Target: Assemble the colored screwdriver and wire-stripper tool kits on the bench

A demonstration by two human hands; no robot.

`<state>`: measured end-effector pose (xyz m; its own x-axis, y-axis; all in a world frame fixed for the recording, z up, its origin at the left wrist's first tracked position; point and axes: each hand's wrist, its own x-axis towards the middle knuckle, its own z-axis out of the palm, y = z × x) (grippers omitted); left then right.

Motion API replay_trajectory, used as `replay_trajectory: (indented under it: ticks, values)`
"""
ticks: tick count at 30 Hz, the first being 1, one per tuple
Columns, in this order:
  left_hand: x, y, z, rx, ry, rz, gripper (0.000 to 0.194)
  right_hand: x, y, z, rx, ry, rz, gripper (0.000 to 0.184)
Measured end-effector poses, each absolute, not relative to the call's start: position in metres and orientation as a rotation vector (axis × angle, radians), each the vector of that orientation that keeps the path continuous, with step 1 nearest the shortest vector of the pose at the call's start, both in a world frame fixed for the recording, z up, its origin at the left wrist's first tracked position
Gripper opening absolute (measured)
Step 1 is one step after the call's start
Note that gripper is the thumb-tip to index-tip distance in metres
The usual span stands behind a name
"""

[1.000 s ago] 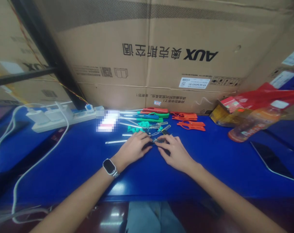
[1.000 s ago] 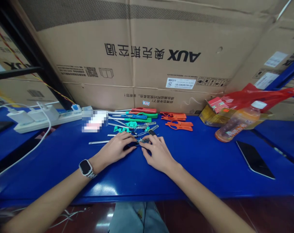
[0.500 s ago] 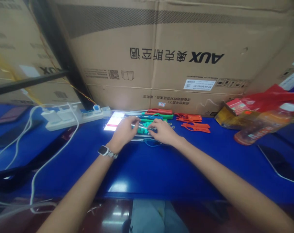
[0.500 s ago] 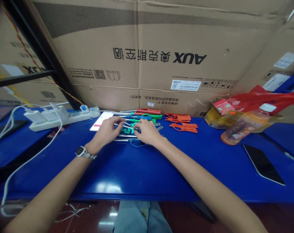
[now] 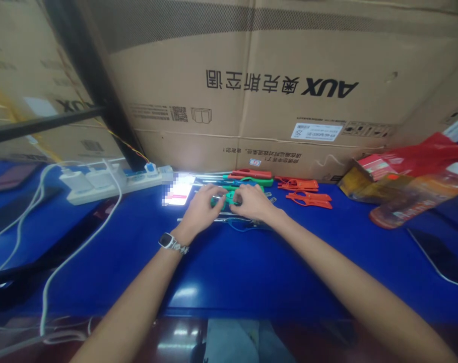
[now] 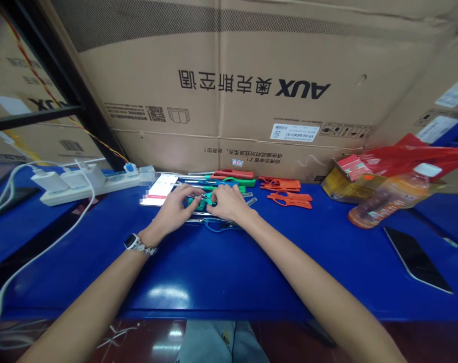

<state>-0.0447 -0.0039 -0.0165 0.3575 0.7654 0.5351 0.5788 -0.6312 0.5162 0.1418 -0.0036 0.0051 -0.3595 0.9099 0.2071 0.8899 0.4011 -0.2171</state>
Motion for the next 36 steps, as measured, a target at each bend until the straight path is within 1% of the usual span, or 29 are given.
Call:
replay_trajectory:
  ticks: [2,5,9,12,14,18,19,23,26,32,36]
  values:
    - [-0.041,-0.008,-0.013,2.346,1.210,1.217,0.025,0.150,-0.013,0.007,-1.505,-2.286,0.139,0.016]
    - [-0.028,-0.018,-0.008,2.124,1.214,1.260,0.028,0.162,-0.035,0.011,-1.383,-2.176,0.142,0.012]
    - [-0.010,-0.029,-0.008,1.775,1.046,1.151,0.033,0.168,-0.061,0.008,-1.277,-2.115,0.012,0.010]
    - [-0.007,-0.031,-0.011,1.698,0.891,1.079,0.029,0.172,-0.070,0.002,-1.273,-2.082,0.010,0.009]
    - [-0.011,-0.028,-0.012,1.759,0.866,1.034,0.027,0.178,-0.072,-0.002,-1.282,-2.074,0.085,0.011]
    - [-0.021,-0.021,-0.016,1.823,0.867,0.950,0.026,0.192,-0.073,-0.008,-1.281,-2.138,0.262,0.025]
    - [-0.022,-0.020,-0.017,1.811,0.864,0.928,0.026,0.194,-0.072,-0.010,-1.273,-2.153,0.294,0.026]
    - [-0.022,-0.020,-0.019,1.772,0.820,0.818,0.028,0.193,-0.068,-0.016,-1.168,-2.133,0.344,0.012]
    - [-0.024,-0.022,-0.015,1.856,0.783,0.757,0.028,0.191,-0.066,-0.017,-1.138,-2.104,0.312,0.011]
    - [-0.034,-0.021,-0.006,2.394,0.727,0.851,0.015,0.187,-0.070,-0.016,-1.212,-2.186,0.193,0.012]
    - [-0.039,-0.018,-0.007,2.528,0.736,0.793,0.016,0.184,-0.073,-0.014,-1.260,-2.188,0.188,0.015]
